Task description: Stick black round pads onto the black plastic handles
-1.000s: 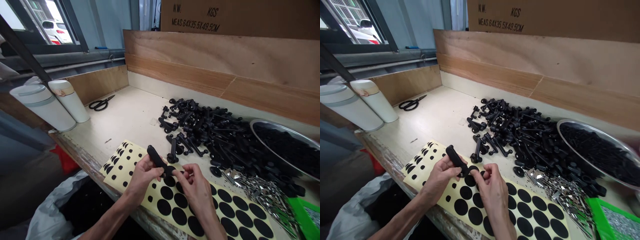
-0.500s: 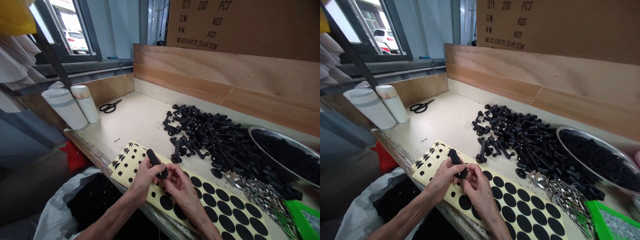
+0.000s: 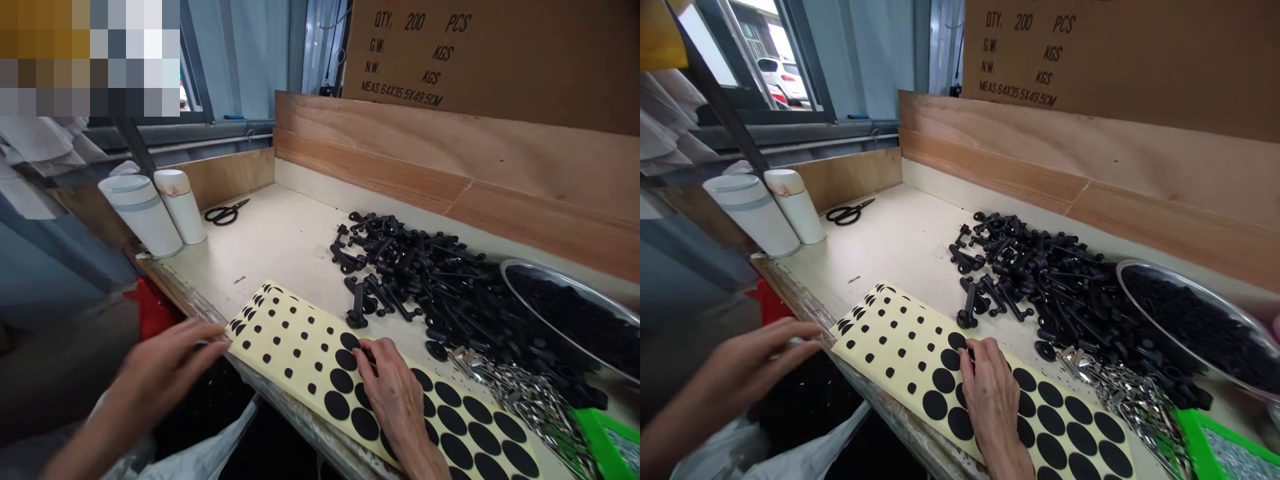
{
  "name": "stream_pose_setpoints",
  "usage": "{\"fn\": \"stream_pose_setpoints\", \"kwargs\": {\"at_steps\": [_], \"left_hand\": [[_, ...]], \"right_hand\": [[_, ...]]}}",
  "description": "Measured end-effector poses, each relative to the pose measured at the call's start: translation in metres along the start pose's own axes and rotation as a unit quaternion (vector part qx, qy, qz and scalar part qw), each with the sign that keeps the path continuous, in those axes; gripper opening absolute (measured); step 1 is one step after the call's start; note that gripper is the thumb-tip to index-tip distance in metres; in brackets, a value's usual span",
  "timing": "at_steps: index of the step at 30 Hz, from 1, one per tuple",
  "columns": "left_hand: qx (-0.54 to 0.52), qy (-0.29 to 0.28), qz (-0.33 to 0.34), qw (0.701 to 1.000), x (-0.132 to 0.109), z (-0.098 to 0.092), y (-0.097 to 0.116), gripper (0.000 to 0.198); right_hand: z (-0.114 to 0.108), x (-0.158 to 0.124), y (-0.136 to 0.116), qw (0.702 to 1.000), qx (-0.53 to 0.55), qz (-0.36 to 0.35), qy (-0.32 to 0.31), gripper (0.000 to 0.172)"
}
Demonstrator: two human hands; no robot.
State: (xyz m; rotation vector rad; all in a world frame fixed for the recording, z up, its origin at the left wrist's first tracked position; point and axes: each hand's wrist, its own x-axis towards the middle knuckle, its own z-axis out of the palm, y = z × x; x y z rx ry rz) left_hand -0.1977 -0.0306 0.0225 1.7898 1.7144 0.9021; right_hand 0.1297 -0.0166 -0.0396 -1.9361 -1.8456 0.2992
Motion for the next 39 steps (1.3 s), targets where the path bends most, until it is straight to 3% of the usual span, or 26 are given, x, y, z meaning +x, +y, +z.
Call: {"fn": "stream_pose_setpoints", "kwargs": {"at_steps": [2,5,7,9,12,19,24,27,29,31,34,37,39], "left_hand": [[0.046,-0.082,0.137,0.986,0.009,0.050,0.027,0.018],[0.135,-0.156,0.254,0.945,0.025,0.122,0.059,0.026],[0.182,-0.157,0.285,0.928,0.032,0.151,0.066,0.029],[0.213,-0.142,0.300,0.919,0.035,0.164,0.064,0.033],[0.236,-0.127,0.314,0.911,0.035,0.166,0.057,0.038],[0.222,-0.139,0.301,0.917,0.034,0.161,0.061,0.027],[0.069,-0.138,0.209,0.966,0.040,0.156,0.061,0.025],[-0.026,-0.141,0.162,0.976,0.045,0.153,0.066,0.004],[-0.089,-0.138,0.116,0.980,0.049,0.152,0.071,0.009],[-0.161,-0.141,0.052,0.976,0.053,0.152,0.078,0.013],[-0.270,-0.170,-0.047,0.947,0.058,0.152,0.087,0.016],[-0.323,-0.205,-0.084,0.920,0.059,0.154,0.093,0.017],[-0.321,-0.220,-0.077,0.918,0.058,0.155,0.095,0.018]], "right_hand": [[0.004,0.002,-0.003,1.000,-0.005,0.016,0.005,0.020],[0.005,0.005,-0.003,0.999,0.033,0.035,-0.009,0.014],[0.006,0.006,0.000,0.997,0.067,0.035,-0.006,0.012],[0.007,0.007,0.003,0.995,0.090,0.037,0.016,0.014],[0.010,0.005,0.005,0.994,0.103,0.029,0.028,0.019],[0.010,0.008,0.010,0.985,0.169,0.029,-0.034,0.011],[-0.005,0.013,0.011,0.948,0.307,0.018,-0.081,0.012],[-0.011,0.015,0.010,0.924,0.367,0.039,-0.101,0.015],[-0.011,0.015,0.009,0.905,0.408,0.068,-0.096,0.017],[-0.011,0.014,0.010,0.880,0.460,0.104,-0.059,0.030],[-0.011,0.014,0.011,0.853,0.501,0.146,-0.021,0.046],[-0.014,0.014,0.010,0.859,0.489,0.150,-0.032,0.033],[-0.017,0.012,0.007,0.869,0.473,0.142,-0.023,0.029]]}}
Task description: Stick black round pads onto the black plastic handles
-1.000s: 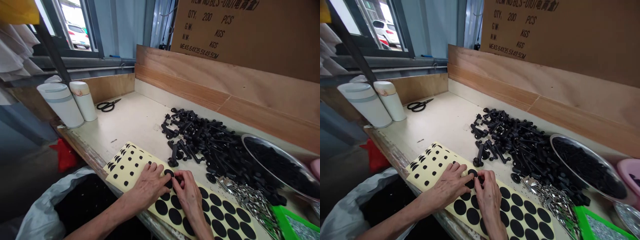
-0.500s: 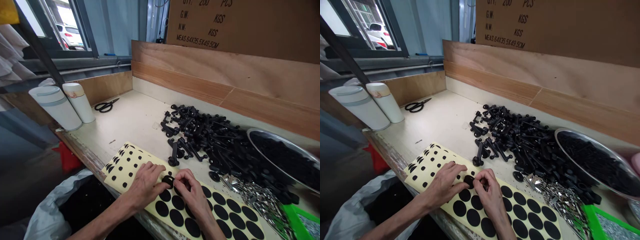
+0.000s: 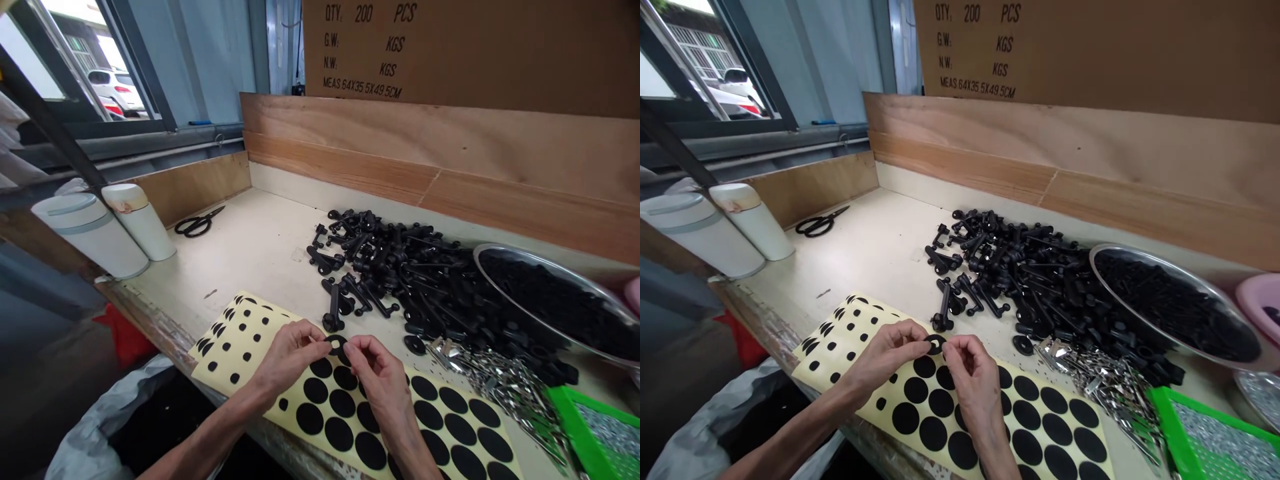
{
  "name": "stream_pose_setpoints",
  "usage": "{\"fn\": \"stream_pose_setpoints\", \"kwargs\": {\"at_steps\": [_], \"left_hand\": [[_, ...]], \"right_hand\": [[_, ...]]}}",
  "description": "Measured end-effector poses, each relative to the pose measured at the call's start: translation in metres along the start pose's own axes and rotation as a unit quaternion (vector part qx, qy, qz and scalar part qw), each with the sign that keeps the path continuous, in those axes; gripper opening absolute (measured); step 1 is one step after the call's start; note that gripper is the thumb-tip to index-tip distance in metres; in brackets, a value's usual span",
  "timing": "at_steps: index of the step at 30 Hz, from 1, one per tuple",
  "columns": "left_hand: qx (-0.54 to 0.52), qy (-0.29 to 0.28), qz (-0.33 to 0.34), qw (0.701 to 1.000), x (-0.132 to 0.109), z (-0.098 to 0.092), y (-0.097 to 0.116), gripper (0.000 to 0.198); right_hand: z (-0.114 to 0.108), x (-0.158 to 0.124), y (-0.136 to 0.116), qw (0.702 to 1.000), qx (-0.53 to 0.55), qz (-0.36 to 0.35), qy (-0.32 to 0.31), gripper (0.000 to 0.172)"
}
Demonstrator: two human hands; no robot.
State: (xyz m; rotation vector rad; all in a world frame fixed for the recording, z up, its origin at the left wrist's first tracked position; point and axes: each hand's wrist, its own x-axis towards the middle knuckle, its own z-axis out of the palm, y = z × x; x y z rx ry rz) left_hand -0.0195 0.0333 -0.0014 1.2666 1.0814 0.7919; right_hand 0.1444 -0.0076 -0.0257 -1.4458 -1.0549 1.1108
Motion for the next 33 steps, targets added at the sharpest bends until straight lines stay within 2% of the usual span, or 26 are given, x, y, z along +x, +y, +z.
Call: {"fn": "stream_pose_setpoints", "kwargs": {"at_steps": [3,5,7,8,10,12,15,17,21,25,27,30,33], "left_hand": [[0.057,0.004,0.046,0.997,0.000,0.003,-0.001,0.025],[0.120,0.052,0.091,0.987,0.005,0.005,-0.001,0.029],[0.186,0.119,0.101,0.970,0.016,0.007,-0.001,0.032],[0.212,0.142,0.091,0.963,0.025,0.009,-0.001,0.033],[0.237,0.151,0.066,0.958,0.044,0.012,-0.001,0.031],[0.227,0.133,0.051,0.964,0.062,0.016,0.000,0.025],[0.173,0.109,0.032,0.978,0.075,0.025,0.004,0.021],[0.119,0.083,0.018,0.989,0.070,0.031,0.008,0.018],[-0.012,0.028,0.003,1.000,0.043,0.030,0.013,0.030],[-0.192,-0.038,-0.023,0.980,0.017,0.015,0.006,0.037],[-0.214,-0.036,-0.021,0.976,0.009,0.007,0.001,0.034],[-0.205,-0.001,-0.027,0.978,0.005,-0.001,-0.006,0.031],[-0.193,0.010,-0.030,0.981,0.005,-0.002,-0.010,0.030]], "right_hand": [[0.002,-0.006,-0.005,0.995,-0.057,-0.066,0.047,0.022],[0.002,-0.010,-0.006,0.974,-0.104,-0.172,0.108,0.017],[0.000,-0.011,-0.004,0.936,-0.116,-0.271,0.191,0.012],[-0.002,-0.011,-0.002,0.922,-0.106,-0.291,0.232,0.009],[-0.004,-0.007,0.003,0.920,-0.085,-0.263,0.278,0.007],[-0.004,-0.002,0.008,0.941,-0.102,-0.202,0.253,0.027],[0.001,0.004,0.014,0.959,-0.182,-0.159,0.148,0.062],[0.006,0.007,0.016,0.960,-0.202,-0.160,0.108,0.070],[0.012,0.006,0.015,0.975,-0.110,-0.165,0.097,0.060],[0.012,0.001,0.010,0.990,0.022,-0.122,0.062,0.053],[0.009,-0.001,0.006,0.991,0.074,-0.087,0.065,0.048],[0.004,-0.003,-0.001,0.990,0.114,-0.017,0.078,0.027],[0.003,-0.004,-0.005,0.991,0.123,0.040,0.028,0.027]]}}
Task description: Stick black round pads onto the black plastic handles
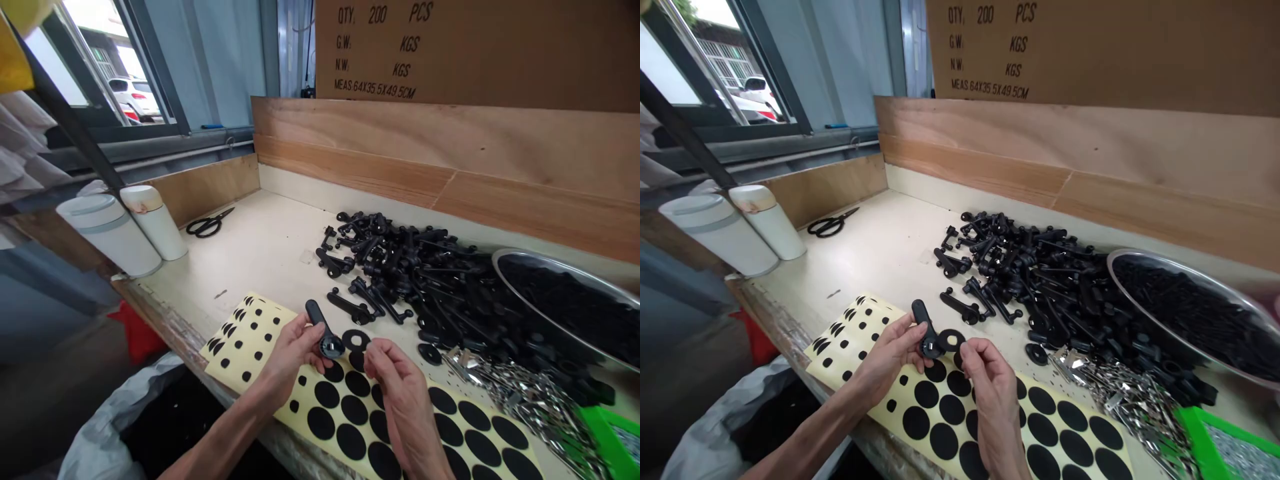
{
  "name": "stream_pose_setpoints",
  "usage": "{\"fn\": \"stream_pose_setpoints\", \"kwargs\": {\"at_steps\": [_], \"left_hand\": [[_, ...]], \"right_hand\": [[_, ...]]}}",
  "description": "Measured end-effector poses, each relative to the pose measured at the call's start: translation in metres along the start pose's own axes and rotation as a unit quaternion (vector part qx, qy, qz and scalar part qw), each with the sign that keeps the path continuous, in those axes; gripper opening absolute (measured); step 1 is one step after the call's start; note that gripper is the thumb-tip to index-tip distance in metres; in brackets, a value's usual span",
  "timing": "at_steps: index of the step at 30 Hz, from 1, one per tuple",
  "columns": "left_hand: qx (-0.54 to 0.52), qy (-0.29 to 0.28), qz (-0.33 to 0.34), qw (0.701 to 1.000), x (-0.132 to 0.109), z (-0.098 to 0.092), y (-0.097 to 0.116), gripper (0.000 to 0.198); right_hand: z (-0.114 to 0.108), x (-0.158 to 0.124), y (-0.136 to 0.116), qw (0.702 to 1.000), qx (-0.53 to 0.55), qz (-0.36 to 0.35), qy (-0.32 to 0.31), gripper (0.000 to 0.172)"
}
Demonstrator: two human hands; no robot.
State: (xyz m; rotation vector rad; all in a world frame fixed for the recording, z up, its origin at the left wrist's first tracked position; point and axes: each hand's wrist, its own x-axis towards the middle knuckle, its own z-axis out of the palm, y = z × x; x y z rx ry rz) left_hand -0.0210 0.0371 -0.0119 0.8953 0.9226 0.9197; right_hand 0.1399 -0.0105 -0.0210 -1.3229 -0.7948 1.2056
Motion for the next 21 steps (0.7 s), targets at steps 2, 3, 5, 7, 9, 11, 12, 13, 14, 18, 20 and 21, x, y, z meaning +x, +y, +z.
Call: {"fn": "stream_pose_setpoints", "kwargs": {"at_steps": [2,3,5,7,9,11,12,13,14,18,20,21], "left_hand": [[0.007,0.005,0.006,1.000,0.001,0.001,-0.001,0.029],[0.010,0.008,0.007,1.000,0.002,0.002,-0.002,0.028],[0.013,0.010,0.007,1.000,0.003,0.003,-0.003,0.028],[0.011,0.008,0.006,1.000,0.003,0.003,-0.004,0.027],[0.009,0.007,0.006,1.000,0.004,0.003,-0.004,0.028],[0.008,0.009,0.006,1.000,0.004,0.002,-0.004,0.028],[0.007,0.012,0.007,1.000,0.004,0.002,-0.005,0.029],[0.005,0.014,0.007,1.000,0.004,0.002,-0.005,0.029],[0.004,0.016,0.007,1.000,0.004,0.002,-0.005,0.029],[-0.004,0.013,0.009,1.000,0.004,0.002,-0.005,0.030],[-0.008,0.012,0.010,1.000,0.004,0.002,-0.005,0.030],[-0.009,0.014,0.009,1.000,0.004,0.002,-0.006,0.030]], "right_hand": [[0.002,0.000,0.000,0.999,-0.002,0.027,-0.033,0.030],[0.004,0.000,0.001,0.998,-0.006,0.036,-0.042,0.030],[0.006,0.000,0.003,0.997,-0.014,0.049,-0.051,0.032],[0.008,0.000,0.004,0.996,-0.024,0.060,-0.054,0.034],[0.009,-0.001,0.004,0.995,-0.033,0.074,-0.055,0.034],[0.010,-0.002,0.004,0.994,-0.037,0.083,-0.052,0.035],[0.010,-0.002,0.005,0.994,-0.039,0.086,-0.049,0.035],[0.011,-0.002,0.005,0.994,-0.040,0.087,-0.045,0.034],[0.011,-0.002,0.005,0.994,-0.042,0.087,-0.041,0.034],[0.012,-0.001,0.008,0.994,-0.046,0.092,-0.027,0.033],[0.012,0.000,0.010,0.995,-0.044,0.092,-0.023,0.032],[0.012,0.000,0.010,0.995,-0.044,0.092,-0.021,0.032]]}}
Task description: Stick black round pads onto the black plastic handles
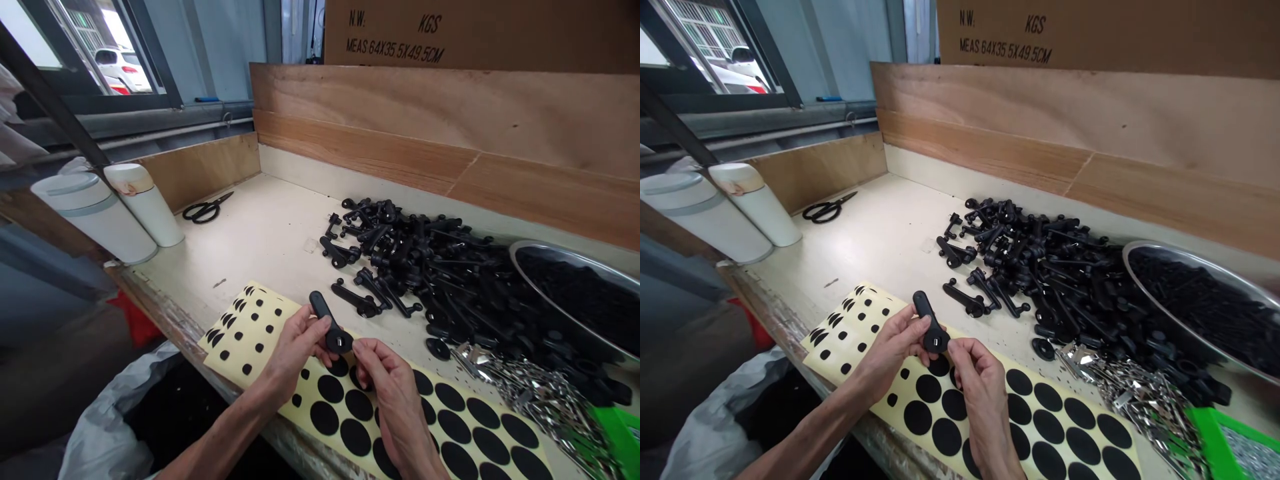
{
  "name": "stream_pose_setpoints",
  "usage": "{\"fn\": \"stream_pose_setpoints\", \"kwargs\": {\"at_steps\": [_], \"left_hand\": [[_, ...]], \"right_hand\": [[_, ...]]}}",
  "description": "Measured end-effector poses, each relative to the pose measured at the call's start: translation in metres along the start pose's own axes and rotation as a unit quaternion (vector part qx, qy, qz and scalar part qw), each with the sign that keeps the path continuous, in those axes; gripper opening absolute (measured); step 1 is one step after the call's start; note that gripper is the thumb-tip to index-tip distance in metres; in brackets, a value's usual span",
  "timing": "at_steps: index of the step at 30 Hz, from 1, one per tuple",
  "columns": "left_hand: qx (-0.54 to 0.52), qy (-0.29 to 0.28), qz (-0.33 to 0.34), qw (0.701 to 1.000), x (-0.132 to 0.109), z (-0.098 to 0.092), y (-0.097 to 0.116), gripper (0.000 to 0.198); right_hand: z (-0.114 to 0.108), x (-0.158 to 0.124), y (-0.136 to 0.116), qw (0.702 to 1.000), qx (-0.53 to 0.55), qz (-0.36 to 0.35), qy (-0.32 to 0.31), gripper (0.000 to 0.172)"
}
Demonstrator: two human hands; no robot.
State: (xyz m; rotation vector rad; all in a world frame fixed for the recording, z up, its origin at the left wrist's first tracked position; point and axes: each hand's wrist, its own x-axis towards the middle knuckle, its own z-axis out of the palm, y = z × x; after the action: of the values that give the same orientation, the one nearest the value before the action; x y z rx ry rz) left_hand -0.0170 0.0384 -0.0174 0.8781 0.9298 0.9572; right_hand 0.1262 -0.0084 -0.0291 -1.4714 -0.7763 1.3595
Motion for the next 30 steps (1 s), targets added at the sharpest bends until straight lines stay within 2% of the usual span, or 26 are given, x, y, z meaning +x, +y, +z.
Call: {"fn": "stream_pose_setpoints", "kwargs": {"at_steps": [16,30], "left_hand": [[0.004,0.001,-0.004,1.000,-0.0008,-0.0003,0.0006,0.029],[-0.004,-0.004,-0.001,1.000,0.0003,-0.0015,-0.0009,0.025]], "right_hand": [[0.0006,-0.0007,-0.0021,1.000,-0.016,0.004,-0.001,0.035],[0.0026,0.0005,0.0022,0.998,-0.048,-0.038,0.027,0.033]]}}
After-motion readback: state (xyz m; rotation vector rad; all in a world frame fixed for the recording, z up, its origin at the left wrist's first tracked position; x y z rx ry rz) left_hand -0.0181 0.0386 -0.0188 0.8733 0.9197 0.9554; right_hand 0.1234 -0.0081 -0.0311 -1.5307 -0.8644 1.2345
